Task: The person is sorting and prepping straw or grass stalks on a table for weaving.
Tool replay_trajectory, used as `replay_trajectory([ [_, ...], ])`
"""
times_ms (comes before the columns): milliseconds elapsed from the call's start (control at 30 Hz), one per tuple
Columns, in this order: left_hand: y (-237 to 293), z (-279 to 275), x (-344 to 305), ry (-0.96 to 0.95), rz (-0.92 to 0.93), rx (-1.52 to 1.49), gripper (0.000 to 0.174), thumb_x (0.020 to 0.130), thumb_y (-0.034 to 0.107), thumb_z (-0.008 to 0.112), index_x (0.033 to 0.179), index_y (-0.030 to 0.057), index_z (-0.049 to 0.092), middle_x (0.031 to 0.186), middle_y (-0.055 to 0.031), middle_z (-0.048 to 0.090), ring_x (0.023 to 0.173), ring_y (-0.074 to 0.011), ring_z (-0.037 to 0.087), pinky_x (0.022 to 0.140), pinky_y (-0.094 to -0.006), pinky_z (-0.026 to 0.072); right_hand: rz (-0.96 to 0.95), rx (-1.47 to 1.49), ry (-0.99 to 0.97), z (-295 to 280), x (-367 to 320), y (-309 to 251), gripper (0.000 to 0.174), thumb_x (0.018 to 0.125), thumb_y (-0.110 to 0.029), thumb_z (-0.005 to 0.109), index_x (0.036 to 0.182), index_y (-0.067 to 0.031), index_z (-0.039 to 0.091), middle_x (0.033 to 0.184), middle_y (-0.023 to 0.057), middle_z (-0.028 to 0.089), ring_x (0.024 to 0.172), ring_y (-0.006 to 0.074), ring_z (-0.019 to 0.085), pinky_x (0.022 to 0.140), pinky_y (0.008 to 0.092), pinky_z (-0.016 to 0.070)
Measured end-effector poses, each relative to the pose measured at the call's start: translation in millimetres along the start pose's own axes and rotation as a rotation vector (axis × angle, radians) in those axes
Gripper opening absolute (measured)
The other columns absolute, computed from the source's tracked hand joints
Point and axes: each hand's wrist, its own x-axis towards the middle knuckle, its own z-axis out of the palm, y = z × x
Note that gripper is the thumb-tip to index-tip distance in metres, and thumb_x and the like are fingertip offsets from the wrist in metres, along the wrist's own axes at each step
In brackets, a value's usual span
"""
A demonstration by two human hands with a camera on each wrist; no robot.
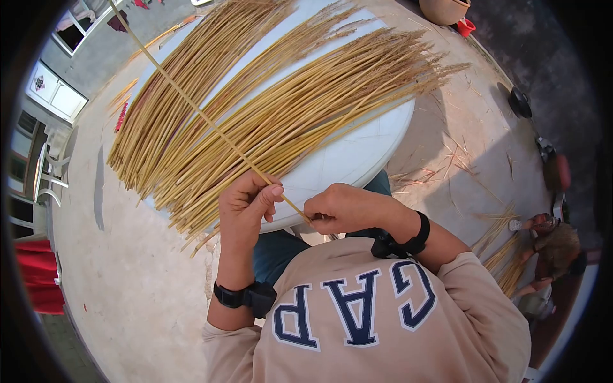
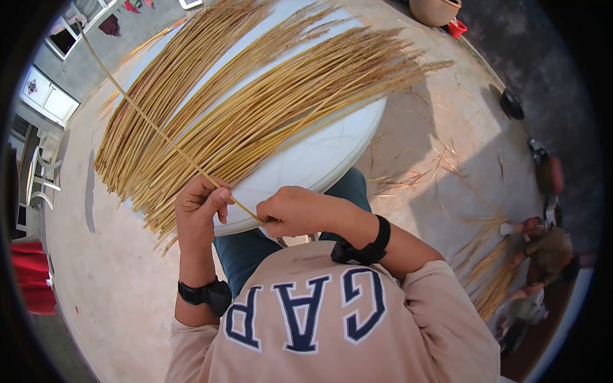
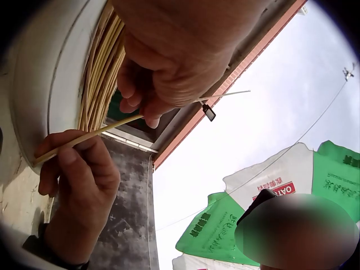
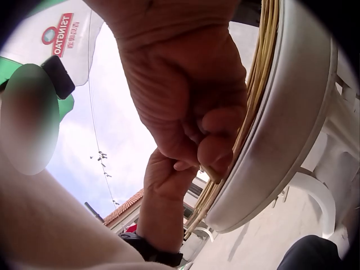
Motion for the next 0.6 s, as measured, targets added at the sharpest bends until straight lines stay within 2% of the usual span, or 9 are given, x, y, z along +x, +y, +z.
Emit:
replay_trajectory([
  [67, -6, -3, 1, 0.022, -0.004, -0.026, 0.015, 0.08, 0.012, 0.065, 0.085, -0.0006, 0.06, 0.063, -0.0048, 0.058, 0.048, -0.0058, 0.046, 0.041, -0.0176, 0.036, 0.115, 0.292, 0.006, 0, -4, 2, 0.016, 0.073, -0.009, 0.053, 0.082, 0.001, 0.061, 0.057, 0.0114, 0.057, 0.053, 0.0208, 0.059, 0.051, 0.0303, 0.046],
  [100, -9, -5, 2, 0.05, -0.008, -0.056, 0.013, 0.082, 0.013, 0.062, 0.083, -0.0003, 0.06, 0.064, -0.0062, 0.059, 0.048, -0.0066, 0.047, 0.041, -0.018, 0.0362, 0.121, 0.295, 0.013, -1, -5, 4, 0.016, 0.073, -0.009, 0.053, 0.082, 0.001, 0.061, 0.057, 0.0114, 0.057, 0.053, 0.0208, 0.059, 0.051, 0.0303, 0.046],
  [167, -13, -7, 3, 0.06, -0.006, -0.092, 0.013, 0.083, 0.013, 0.061, 0.083, -0.0002, 0.059, 0.064, -0.0077, 0.059, 0.047, -0.0074, 0.047, 0.041, -0.0186, 0.0368, 0.22, 0.462, -0.044, -5, -7, 9, 0.018, 0.076, -0.01, 0.052, 0.087, 0.0009, 0.062, 0.06, 0.0051, 0.058, 0.052, 0.0112, 0.057, 0.049, 0.0238, 0.045],
  [433, -19, -14, 5, 0.056, -0.015, -0.275, 0.015, 0.088, 0.016, 0.054, 0.086, 0.0005, 0.057, 0.067, -0.0109, 0.06, 0.048, -0.0101, 0.05, 0.041, -0.0201, 0.0391, 0.256, 0.678, -0.074, -8, -10, 21, 0.015, 0.081, -0.013, 0.051, 0.086, -0.002, 0.06, 0.067, 0.0009, 0.058, 0.05, 0.006, 0.051, 0.047, 0.0195, 0.0412],
  [533, -16, -22, 6, 0.128, 0.059, -0.327, 0.016, 0.09, 0.017, 0.05, 0.088, 0.0021, 0.055, 0.068, -0.0106, 0.06, 0.05, -0.0101, 0.05, 0.042, -0.0204, 0.0393, 0.261, 0.682, -0.05, -16, -19, 25, 0.012, 0.082, -0.012, 0.052, 0.083, -0.0026, 0.059, 0.066, 0.0005, 0.058, 0.048, 0.0052, 0.049, 0.045, 0.019, 0.039],
  [600, -8, -33, 6, 0.344, 0.161, -0.363, 0.015, 0.092, 0.018, 0.048, 0.089, 0.0044, 0.053, 0.069, -0.01, 0.059, 0.053, -0.0103, 0.05, 0.043, -0.021, 0.0392, 0.265, 0.692, 0.038, -29, -29, 29, 0.011, 0.083, -0.011, 0.052, 0.081, -0.0023, 0.058, 0.067, 0.0014, 0.059, 0.047, 0.0052, 0.048, 0.044, 0.0189, 0.038],
])
